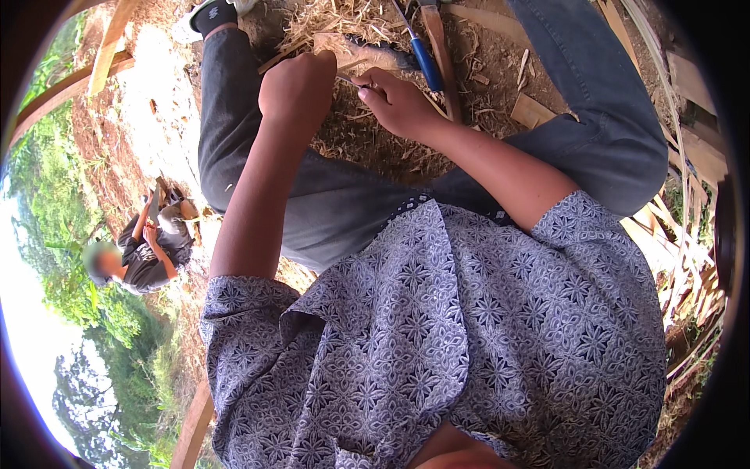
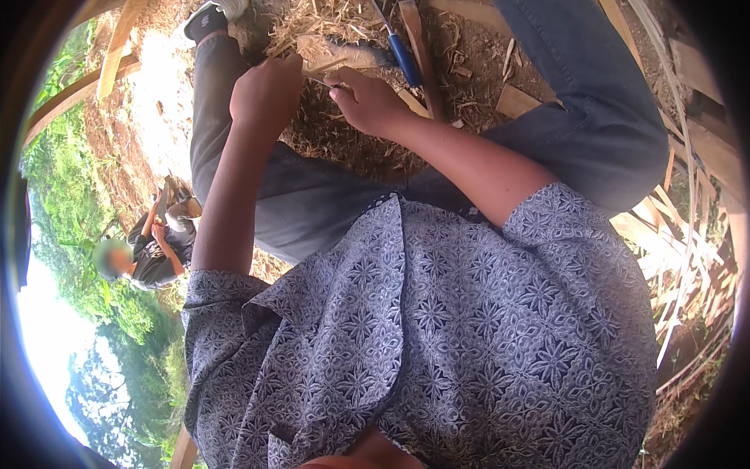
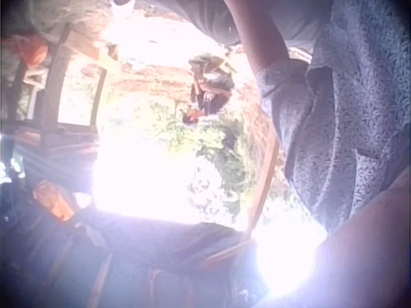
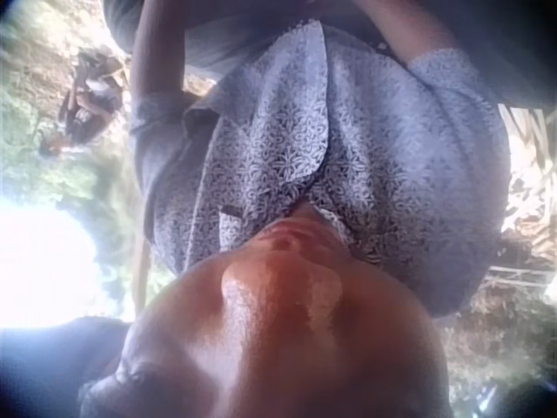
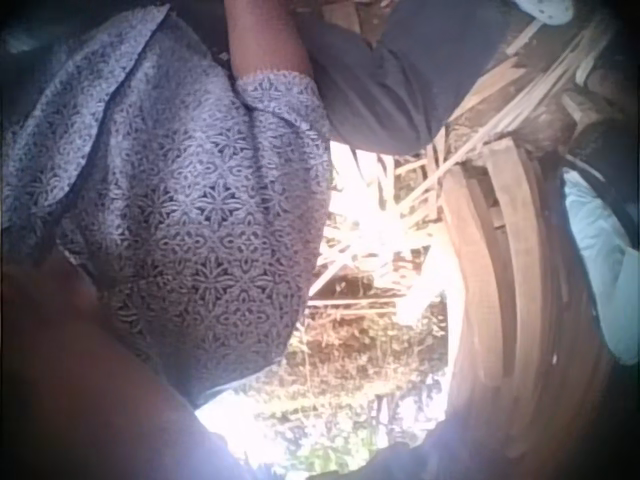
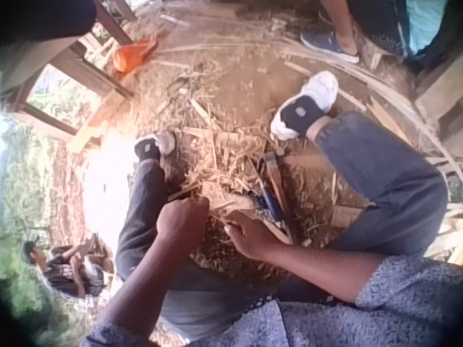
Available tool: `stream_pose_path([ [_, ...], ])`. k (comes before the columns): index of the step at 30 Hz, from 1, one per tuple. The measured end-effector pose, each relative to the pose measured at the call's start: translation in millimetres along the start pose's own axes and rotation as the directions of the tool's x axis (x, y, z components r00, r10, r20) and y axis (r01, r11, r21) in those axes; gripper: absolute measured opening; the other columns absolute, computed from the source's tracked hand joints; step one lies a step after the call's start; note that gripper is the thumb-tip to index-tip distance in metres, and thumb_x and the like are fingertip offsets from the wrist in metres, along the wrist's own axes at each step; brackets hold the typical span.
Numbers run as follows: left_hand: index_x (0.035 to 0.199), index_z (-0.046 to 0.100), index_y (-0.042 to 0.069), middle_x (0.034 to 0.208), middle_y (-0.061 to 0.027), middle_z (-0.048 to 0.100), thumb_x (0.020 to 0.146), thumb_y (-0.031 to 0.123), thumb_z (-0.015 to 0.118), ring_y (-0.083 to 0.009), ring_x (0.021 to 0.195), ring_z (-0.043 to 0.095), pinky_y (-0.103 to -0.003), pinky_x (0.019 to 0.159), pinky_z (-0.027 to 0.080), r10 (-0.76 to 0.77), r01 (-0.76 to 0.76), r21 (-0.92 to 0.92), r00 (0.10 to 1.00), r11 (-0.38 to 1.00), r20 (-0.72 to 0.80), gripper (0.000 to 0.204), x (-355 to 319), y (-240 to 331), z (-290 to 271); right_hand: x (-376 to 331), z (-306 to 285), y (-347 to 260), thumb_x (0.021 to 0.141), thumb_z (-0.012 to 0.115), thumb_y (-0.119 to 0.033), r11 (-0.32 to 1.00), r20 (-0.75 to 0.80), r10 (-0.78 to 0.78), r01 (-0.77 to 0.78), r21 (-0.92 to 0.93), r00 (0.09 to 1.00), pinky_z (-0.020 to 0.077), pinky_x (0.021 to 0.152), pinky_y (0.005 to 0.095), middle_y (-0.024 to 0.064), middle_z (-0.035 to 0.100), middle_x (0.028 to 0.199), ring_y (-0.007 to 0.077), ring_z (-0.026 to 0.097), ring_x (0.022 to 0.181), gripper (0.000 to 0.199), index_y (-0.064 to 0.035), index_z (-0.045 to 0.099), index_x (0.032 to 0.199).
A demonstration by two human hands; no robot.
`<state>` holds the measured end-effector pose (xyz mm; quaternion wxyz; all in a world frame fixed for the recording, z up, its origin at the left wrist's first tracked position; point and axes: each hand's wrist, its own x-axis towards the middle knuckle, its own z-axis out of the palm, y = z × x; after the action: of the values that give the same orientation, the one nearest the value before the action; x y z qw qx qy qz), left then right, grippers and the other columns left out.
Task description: The person sits on the ground and uses a knife to shave thin strips from a small piece of wood. They hold the wood in their left hand and carefully scrape the blade along its length to produce fine shavings.
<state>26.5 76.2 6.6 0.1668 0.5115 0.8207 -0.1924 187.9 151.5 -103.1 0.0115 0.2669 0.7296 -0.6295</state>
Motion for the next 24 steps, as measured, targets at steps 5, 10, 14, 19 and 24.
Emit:
stream_pose_path([
  [5, 0.101, 0.061, 0.008, 0.097, -0.0129, 0.074, 0.098, 0.015, 0.056, -0.035, 0.091, 0.075, -0.047, 0.076, 0.06, 0.03, -0.03, -0.003, 1.0, 1.0, -0.003, 0.009, -1, 0, 7, 5, -4, 30, 0.103, 0.056, -0.028, 0.982, -0.083, 0.157, -0.165, -0.091, 0.984, 0.0522, 0.072, 0.0444, 0.0141, 0.072, 0.083, 0.0321, 0.071, 0.077, 0.032, -0.0092, 0.064, 0.127],
  [10, 0.099, 0.06, 0.009, 0.101, -0.011, 0.073, 0.097, 0.014, 0.056, -0.035, 0.091, 0.075, -0.048, 0.076, 0.06, -0.009, 0.007, -0.049, 0.999, 0.999, -0.038, 0.007, -12, -4, 18, 1, 3, 15, 0.104, 0.057, -0.027, 0.995, -0.053, 0.059, -0.063, -0.077, 0.997, 0.0507, 0.07, 0.041, 0.013, 0.071, 0.084, 0.0273, 0.069, 0.073, 0.03, -0.0103, 0.065, 0.127],
  [14, 0.097, 0.063, 0.008, 0.095, -0.0109, 0.073, 0.089, 0.006, 0.063, -0.0303, 0.083, 0.077, -0.043, 0.068, 0.062, 0.036, -0.038, -0.011, 0.993, 0.999, -0.115, 0.008, -18, -2, 21, 3, -6, 19, 0.104, 0.057, -0.028, 0.97, -0.038, 0.211, -0.214, -0.114, 0.977, 0.0509, 0.069, 0.0403, 0.0124, 0.071, 0.084, 0.0268, 0.069, 0.073, 0.03, -0.0112, 0.065, 0.128],
  [19, 0.097, 0.062, 0.009, 0.096, -0.0105, 0.073, 0.087, 0.007, 0.064, -0.0299, 0.081, 0.077, -0.042, 0.066, 0.062, 0.023, -0.027, -0.025, 0.991, 0.999, -0.134, 0.01, -16, 1, 26, 5, 5, 41, 0.104, 0.059, -0.027, 0.995, -0.131, 0.014, -0.026, -0.091, 0.991, 0.0504, 0.067, 0.0384, 0.0107, 0.069, 0.081, 0.0224, 0.068, 0.07, 0.028, -0.0117, 0.065, 0.127],
  [24, 0.096, 0.062, 0.009, 0.095, -0.0097, 0.072, 0.089, 0.008, 0.064, -0.0296, 0.082, 0.076, -0.042, 0.067, 0.061, -0.016, 0.01, -0.044, 0.989, 0.999, -0.15, 0.008, -24, 1, 31, -4, 2, 15, 0.104, 0.059, -0.025, 0.997, -0.029, 0.023, -0.025, -0.078, 0.999, 0.0492, 0.065, 0.0369, 0.0081, 0.066, 0.075, 0.02, 0.065, 0.067, 0.026, -0.0097, 0.065, 0.125],
])
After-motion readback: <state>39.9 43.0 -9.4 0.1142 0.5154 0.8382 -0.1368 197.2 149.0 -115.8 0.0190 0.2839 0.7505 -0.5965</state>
